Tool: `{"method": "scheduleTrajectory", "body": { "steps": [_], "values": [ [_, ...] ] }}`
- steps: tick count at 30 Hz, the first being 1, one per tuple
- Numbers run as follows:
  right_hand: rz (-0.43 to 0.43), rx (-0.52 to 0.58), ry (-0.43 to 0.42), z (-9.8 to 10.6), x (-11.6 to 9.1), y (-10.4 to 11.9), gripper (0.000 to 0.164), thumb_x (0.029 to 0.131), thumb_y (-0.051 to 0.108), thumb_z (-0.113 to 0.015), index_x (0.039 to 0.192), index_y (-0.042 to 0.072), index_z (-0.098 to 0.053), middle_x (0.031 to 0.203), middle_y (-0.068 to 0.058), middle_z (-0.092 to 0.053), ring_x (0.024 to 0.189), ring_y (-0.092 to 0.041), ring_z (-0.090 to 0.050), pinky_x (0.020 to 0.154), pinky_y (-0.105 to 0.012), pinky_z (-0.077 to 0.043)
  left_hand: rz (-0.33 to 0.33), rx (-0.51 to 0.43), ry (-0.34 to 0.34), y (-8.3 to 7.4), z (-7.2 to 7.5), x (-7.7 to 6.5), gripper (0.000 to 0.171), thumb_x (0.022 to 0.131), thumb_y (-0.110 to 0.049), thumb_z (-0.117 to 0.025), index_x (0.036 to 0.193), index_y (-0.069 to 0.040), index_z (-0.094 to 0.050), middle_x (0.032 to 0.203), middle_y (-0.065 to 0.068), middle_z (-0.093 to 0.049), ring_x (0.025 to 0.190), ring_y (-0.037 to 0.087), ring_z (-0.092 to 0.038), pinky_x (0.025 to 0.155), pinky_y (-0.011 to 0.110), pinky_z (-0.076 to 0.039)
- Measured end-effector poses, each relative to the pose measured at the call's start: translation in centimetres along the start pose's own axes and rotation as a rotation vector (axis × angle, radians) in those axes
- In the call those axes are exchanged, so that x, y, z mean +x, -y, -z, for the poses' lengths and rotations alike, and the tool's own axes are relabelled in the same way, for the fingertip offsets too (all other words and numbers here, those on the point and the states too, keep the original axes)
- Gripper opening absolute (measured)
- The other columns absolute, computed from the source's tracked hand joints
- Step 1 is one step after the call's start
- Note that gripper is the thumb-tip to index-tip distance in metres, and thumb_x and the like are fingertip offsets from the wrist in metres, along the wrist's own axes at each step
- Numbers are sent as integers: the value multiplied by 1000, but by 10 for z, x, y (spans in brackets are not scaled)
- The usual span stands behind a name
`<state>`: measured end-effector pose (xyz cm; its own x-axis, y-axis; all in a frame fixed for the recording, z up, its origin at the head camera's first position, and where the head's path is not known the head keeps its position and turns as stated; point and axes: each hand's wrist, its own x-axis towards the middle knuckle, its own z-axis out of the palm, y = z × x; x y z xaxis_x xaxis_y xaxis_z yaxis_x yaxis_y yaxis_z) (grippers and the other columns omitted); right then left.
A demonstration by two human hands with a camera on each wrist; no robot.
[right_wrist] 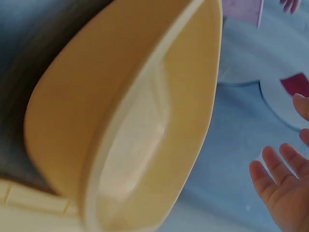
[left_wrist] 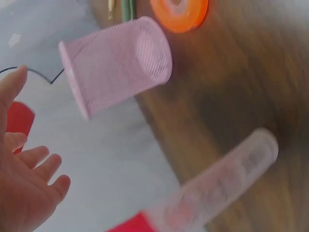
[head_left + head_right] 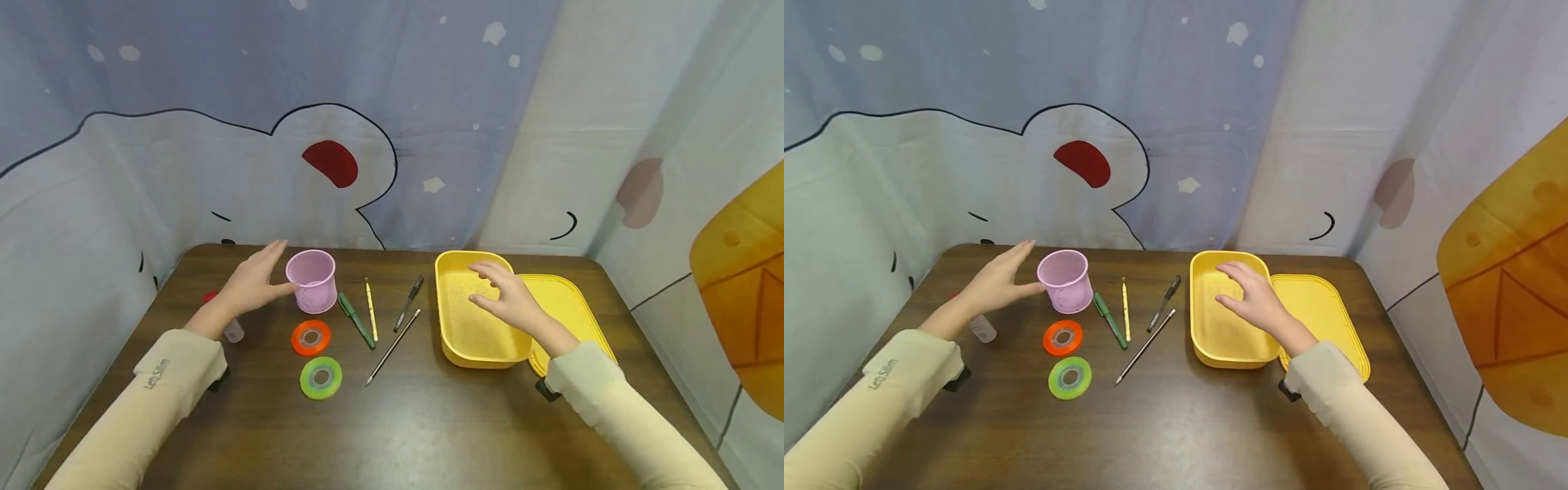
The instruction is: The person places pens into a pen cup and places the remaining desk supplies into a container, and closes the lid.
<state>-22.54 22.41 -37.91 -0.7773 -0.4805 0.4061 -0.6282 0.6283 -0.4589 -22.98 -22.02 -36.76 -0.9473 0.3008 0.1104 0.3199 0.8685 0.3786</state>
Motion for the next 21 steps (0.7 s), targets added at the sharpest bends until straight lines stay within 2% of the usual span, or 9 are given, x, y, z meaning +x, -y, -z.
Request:
{"method": "scheduleTrajectory", "body": {
  "steps": [5, 10, 15, 18, 21],
  "values": [
    [30, 44, 33, -18, 7, 13, 45, 74, 9, -69, 117, 4, -55, 114, -13, -55, 96, -29, -56, 72, -41, -51, 30, -52, -63, 3, -23, 7, 80, 77, -39, -64, 135, 3, -29, 140, 25, -27, 126, 44, -26, 99, 61, -22],
    [22, 82, 87, -36, 12, 22, 41, 75, 9, -68, 115, 4, -56, 111, -12, -56, 95, -28, -57, 73, -40, -51, 83, -89, -110, 7, -41, 13, 80, 76, -41, -64, 135, 2, -30, 140, 24, -28, 126, 43, -27, 98, 62, -22],
    [49, 37, 133, -52, 15, 28, 36, 75, 11, -67, 110, 4, -59, 110, -11, -57, 100, -26, -56, 82, -39, -48, 133, -108, -130, 11, -54, 15, 84, 76, -44, -64, 136, 2, -28, 141, 23, -27, 127, 42, -26, 98, 61, -22],
    [55, 11, 182, -59, 18, 32, 33, 76, 14, -67, 107, 5, -61, 111, -11, -58, 104, -24, -54, 88, -39, -44, 153, -124, -127, 12, -59, 16, 87, 76, -47, -62, 137, 2, -25, 141, 24, -25, 128, 42, -25, 99, 60, -22],
    [49, -15, 246, -67, 22, 34, 31, 77, 16, -66, 106, 7, -62, 113, -9, -57, 105, -23, -53, 89, -38, -43, 162, -138, -130, 14, -64, 18, 90, 76, -50, -60, 138, 3, -22, 142, 24, -23, 128, 42, -25, 99, 60, -23]
  ]
}}
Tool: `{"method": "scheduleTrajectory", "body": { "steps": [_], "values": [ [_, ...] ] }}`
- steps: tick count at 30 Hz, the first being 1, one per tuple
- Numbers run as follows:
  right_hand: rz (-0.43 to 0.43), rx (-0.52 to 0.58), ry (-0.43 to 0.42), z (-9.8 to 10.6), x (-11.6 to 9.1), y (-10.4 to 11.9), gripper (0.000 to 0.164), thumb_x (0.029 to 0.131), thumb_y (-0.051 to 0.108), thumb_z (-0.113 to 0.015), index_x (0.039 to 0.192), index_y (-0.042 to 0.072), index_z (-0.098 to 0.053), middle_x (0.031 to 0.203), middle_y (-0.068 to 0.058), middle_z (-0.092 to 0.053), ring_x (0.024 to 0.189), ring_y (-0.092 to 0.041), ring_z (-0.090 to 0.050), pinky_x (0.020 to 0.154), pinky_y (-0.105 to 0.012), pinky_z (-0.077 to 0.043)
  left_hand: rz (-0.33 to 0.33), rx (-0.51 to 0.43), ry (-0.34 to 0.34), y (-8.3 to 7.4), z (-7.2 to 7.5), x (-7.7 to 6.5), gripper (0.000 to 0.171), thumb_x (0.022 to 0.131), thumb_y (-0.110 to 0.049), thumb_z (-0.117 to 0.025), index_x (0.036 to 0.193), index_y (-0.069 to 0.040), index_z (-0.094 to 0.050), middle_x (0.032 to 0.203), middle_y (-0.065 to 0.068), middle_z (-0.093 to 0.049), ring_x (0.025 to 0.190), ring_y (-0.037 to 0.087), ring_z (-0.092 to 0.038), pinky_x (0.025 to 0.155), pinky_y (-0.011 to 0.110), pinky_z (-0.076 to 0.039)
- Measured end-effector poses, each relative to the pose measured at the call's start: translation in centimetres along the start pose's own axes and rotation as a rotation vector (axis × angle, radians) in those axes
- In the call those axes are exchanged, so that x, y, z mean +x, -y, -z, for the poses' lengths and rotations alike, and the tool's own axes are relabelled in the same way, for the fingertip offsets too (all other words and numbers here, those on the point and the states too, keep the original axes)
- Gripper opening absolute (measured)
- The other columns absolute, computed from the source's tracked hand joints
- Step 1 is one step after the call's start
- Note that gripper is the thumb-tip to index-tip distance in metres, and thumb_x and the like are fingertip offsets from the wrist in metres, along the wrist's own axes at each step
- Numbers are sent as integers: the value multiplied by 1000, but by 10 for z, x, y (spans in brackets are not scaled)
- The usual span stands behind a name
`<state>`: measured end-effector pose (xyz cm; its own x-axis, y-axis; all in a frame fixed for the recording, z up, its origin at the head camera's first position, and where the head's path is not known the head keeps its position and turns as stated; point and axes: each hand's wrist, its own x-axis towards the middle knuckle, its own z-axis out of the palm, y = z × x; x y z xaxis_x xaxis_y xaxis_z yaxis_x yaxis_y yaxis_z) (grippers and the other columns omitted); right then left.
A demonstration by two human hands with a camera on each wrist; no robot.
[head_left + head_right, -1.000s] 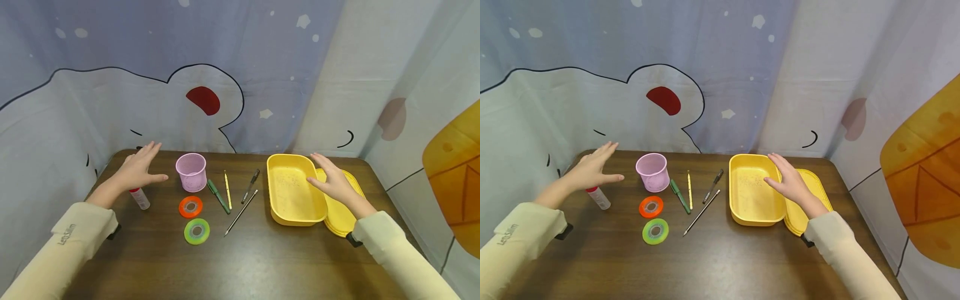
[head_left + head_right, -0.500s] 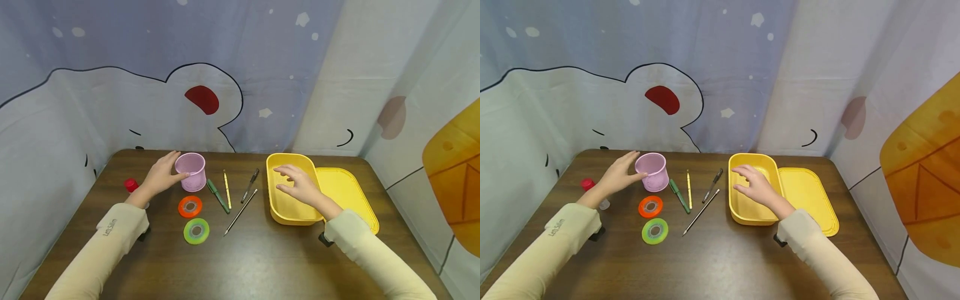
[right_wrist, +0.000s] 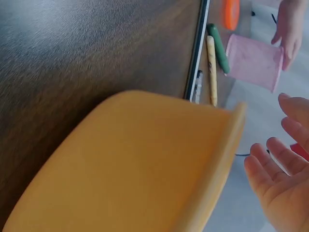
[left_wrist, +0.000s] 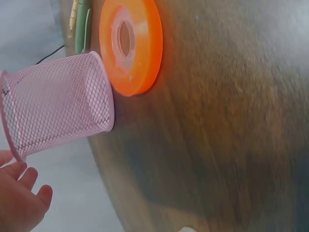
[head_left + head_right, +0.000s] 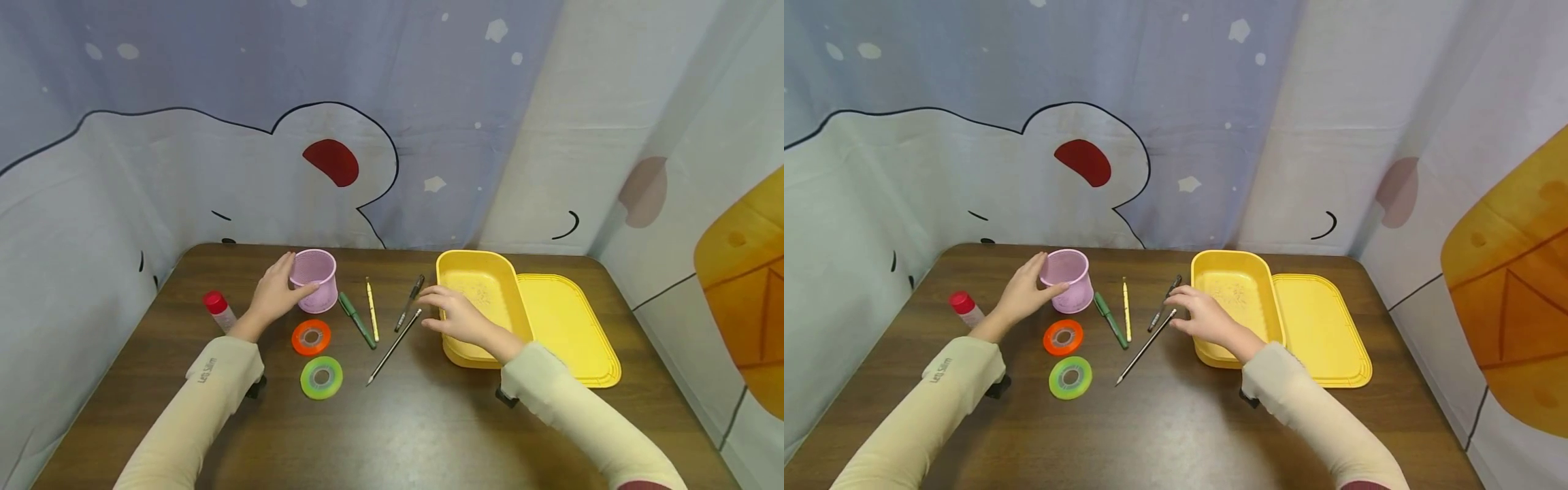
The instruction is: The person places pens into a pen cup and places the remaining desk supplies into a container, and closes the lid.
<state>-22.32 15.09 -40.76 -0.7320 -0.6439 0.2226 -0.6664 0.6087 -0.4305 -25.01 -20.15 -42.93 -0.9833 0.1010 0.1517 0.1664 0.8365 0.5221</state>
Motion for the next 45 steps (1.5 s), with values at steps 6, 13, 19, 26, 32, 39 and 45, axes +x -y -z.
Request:
{"method": "scheduleTrajectory", "body": {
  "steps": [6, 13, 19, 26, 32, 39, 45],
  "values": [
    [0, -41, 86, -13, 11, 0, 32, 77, 14, -66, 108, 5, -61, 114, -10, -56, 104, -24, -54, 86, -38, -44, 5, -5, -42, 0, -6, 2, 88, 76, -51, -59, 137, 3, -25, 141, 23, -26, 126, 42, -28, 99, 59, -24],
    [-35, -97, 163, -22, 22, -1, 33, 76, 11, -66, 107, 4, -61, 109, -9, -57, 98, -22, -56, 85, -36, -45, 37, -9, -83, 0, -9, 2, 90, 73, -51, -62, 136, 4, -28, 136, 24, -33, 122, 41, -30, 97, 58, -27],
    [-70, -149, 241, -25, 29, -2, 33, 75, 12, -66, 107, 5, -61, 105, -9, -58, 95, -22, -57, 83, -36, -46, 71, -28, -78, -1, -8, 2, 92, 72, -53, -63, 136, 3, -28, 135, 23, -33, 122, 40, -28, 97, 57, -26],
    [-85, -236, 317, -28, 38, -5, 29, 75, 13, -66, 104, 8, -63, 102, -7, -60, 93, -23, -57, 81, -37, -46, 90, -49, -73, -2, -8, 2, 92, 71, -53, -64, 136, 2, -28, 135, 23, -33, 123, 39, -27, 97, 58, -26],
    [-45, -357, 340, -33, 44, -11, 24, 73, 18, -67, 97, 13, -65, 97, -3, -63, 90, -20, -59, 79, -40, -42, 89, -50, -66, -2, -9, 2, 92, 71, -53, -63, 136, 2, -28, 136, 23, -33, 122, 39, -27, 97, 57, -27],
    [-51, -453, 370, -37, 45, -16, 29, 69, 25, -70, 97, 18, -66, 94, 1, -66, 88, -16, -60, 80, -41, -39, 94, -63, -62, -1, -9, 1, 93, 71, -54, -63, 137, 1, -27, 136, 22, -32, 123, 39, -27, 97, 57, -26],
    [-59, -537, 383, -40, 45, -16, 30, 69, 33, -70, 96, 20, -66, 91, 4, -66, 84, -13, -60, 77, -38, -38, 95, -62, -56, -1, -8, 2, 94, 71, -55, -62, 137, 1, -26, 137, 21, -32, 124, 38, -26, 98, 57, -25]
  ]
}}
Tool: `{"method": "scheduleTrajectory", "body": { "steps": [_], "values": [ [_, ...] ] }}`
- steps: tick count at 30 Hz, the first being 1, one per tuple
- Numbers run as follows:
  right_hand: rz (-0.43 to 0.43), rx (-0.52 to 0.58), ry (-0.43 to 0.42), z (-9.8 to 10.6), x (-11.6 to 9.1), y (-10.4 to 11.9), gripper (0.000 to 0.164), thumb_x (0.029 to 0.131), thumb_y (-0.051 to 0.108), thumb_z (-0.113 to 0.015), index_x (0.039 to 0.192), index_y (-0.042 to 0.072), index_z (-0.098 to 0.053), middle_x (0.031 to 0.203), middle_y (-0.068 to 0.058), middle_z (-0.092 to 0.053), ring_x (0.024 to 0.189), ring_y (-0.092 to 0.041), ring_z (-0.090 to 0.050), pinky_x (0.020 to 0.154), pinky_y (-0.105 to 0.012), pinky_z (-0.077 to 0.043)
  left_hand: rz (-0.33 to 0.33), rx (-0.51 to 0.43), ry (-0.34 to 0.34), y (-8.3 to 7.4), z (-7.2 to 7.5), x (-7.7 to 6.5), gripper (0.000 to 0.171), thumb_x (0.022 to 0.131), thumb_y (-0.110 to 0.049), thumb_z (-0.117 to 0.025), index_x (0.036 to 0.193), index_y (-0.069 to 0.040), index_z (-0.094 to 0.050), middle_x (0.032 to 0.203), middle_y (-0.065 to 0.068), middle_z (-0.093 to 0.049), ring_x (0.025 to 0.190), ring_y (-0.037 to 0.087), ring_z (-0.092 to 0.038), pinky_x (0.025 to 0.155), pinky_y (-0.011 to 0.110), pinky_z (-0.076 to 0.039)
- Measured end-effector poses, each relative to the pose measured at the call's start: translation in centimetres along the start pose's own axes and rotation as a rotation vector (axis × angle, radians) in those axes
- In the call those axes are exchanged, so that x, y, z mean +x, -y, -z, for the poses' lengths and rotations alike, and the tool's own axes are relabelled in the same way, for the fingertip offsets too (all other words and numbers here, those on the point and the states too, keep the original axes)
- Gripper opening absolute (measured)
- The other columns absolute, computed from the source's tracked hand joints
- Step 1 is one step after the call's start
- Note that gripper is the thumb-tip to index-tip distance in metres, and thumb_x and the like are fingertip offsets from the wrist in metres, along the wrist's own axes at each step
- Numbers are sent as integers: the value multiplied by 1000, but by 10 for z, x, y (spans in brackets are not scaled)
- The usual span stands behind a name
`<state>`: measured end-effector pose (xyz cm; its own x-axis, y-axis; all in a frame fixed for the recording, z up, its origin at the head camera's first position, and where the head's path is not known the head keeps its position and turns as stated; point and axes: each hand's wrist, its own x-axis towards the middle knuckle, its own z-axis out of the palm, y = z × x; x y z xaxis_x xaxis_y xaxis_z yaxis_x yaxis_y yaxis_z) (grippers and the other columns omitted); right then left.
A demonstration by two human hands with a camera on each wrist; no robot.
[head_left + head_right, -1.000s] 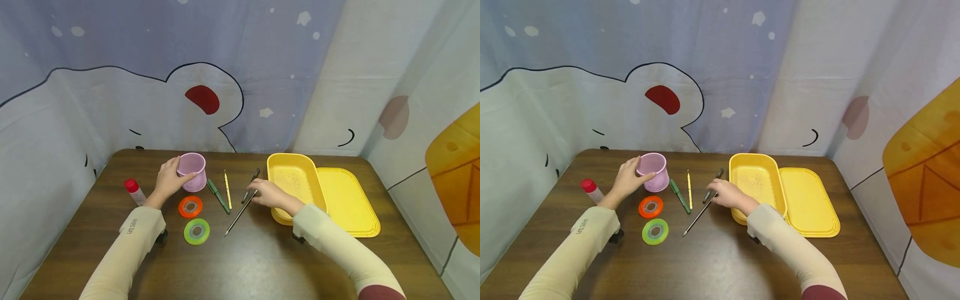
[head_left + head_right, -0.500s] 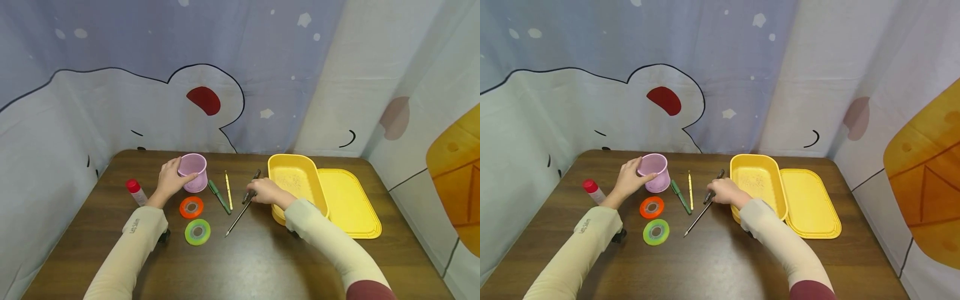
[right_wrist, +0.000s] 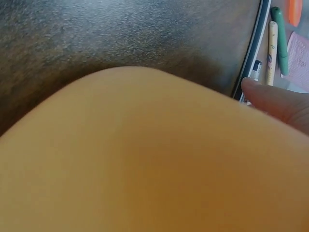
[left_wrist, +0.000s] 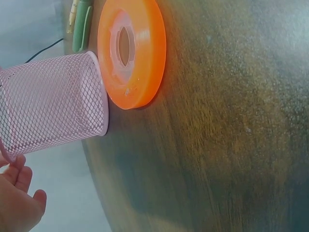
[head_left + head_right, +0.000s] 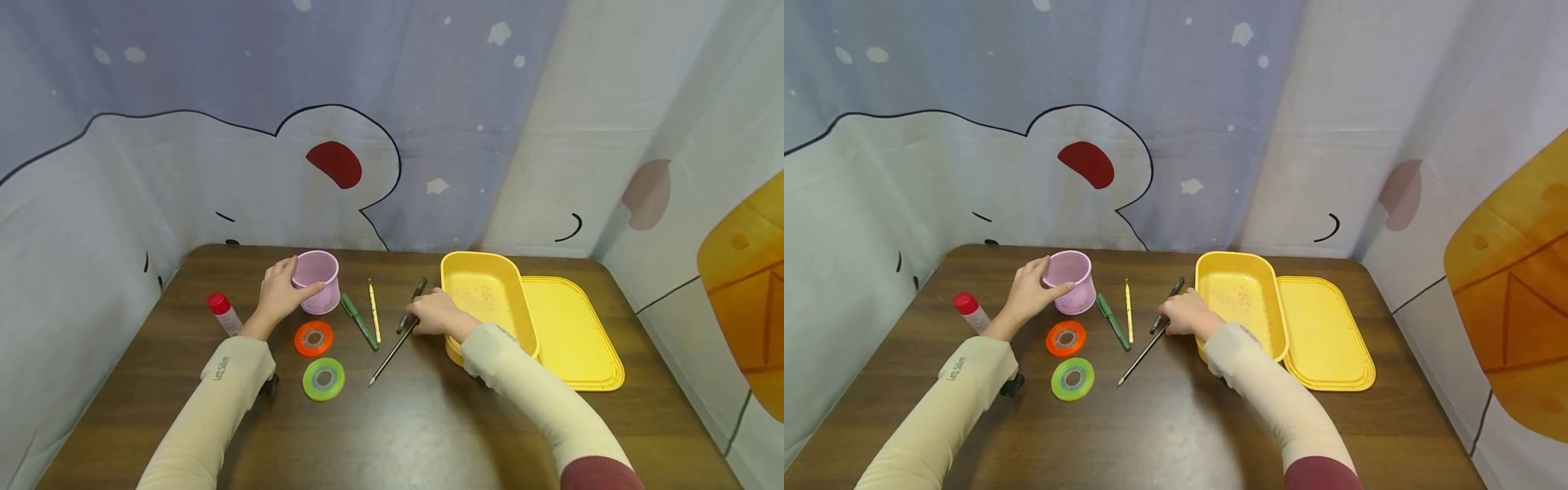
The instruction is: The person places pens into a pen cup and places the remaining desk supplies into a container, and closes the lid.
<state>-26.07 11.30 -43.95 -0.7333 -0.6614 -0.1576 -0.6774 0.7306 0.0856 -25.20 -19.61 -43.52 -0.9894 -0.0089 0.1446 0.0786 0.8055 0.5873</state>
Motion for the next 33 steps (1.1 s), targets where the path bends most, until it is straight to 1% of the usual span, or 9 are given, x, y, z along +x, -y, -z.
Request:
{"method": "scheduleTrajectory", "body": {
  "steps": [8, 11, 15, 19, 22, 27, 30, 33],
  "values": [
    [-6, -53, 13, -3, 1, 3, 28, 69, 35, -71, 93, 22, -65, 87, 5, -64, 79, -12, -59, 73, -34, -37, -3, 8, 6, 1, 1, 0, 94, 71, -55, -62, 137, 1, -26, 137, 22, -31, 124, 39, -25, 98, 58, -24],
    [1, -39, 11, -2, 0, 4, 25, 68, 32, -71, 90, 21, -65, 84, 5, -63, 77, -12, -59, 72, -33, -38, -3, 13, 8, 0, 1, 0, 94, 72, -55, -62, 138, 1, -25, 137, 22, -31, 124, 39, -25, 98, 58, -25],
    [19, 25, 27, 0, 0, 8, 22, 69, 25, -70, 89, 18, -65, 85, 3, -63, 77, -14, -59, 71, -35, -43, -5, 22, 8, 0, 1, 1, 94, 72, -55, -62, 138, 1, -25, 137, 22, -31, 124, 39, -25, 98, 58, -25],
    [25, 85, 54, 1, 0, 13, 23, 70, 19, -69, 93, 16, -66, 90, 1, -63, 79, -16, -59, 69, -34, -47, -5, 25, 8, 0, 1, 1, 94, 72, -55, -62, 138, 1, -25, 137, 22, -31, 124, 39, -25, 98, 57, -24],
    [30, 119, 67, 0, 0, 14, 25, 70, 16, -69, 94, 15, -66, 91, 0, -62, 80, -17, -60, 69, -33, -48, -5, 20, 9, 0, 1, 1, 94, 72, -55, -62, 138, 1, -25, 137, 22, -31, 124, 39, -25, 98, 58, -25],
    [47, 194, 101, 2, 2, 12, 20, 69, 14, -70, 89, 14, -66, 88, 1, -63, 81, -15, -59, 71, -31, -48, -6, 18, 11, 0, 1, 1, 93, 72, -55, -62, 137, 1, -26, 137, 22, -32, 124, 39, -26, 98, 58, -25],
    [51, 283, 138, 5, 4, 12, 19, 70, 12, -70, 89, 12, -66, 88, 0, -65, 82, -15, -59, 73, -30, -47, -3, 16, 13, 0, 1, 1, 93, 72, -55, -61, 138, 1, -26, 137, 22, -31, 124, 39, -26, 98, 58, -25],
    [46, 419, 163, 8, 5, 13, 20, 70, 9, -70, 90, 9, -66, 87, -4, -65, 82, -17, -58, 72, -30, -47, 1, 13, 15, 1, 1, 1, 93, 72, -55, -61, 138, 0, -25, 137, 22, -31, 124, 39, -26, 98, 58, -25]
  ]
}}
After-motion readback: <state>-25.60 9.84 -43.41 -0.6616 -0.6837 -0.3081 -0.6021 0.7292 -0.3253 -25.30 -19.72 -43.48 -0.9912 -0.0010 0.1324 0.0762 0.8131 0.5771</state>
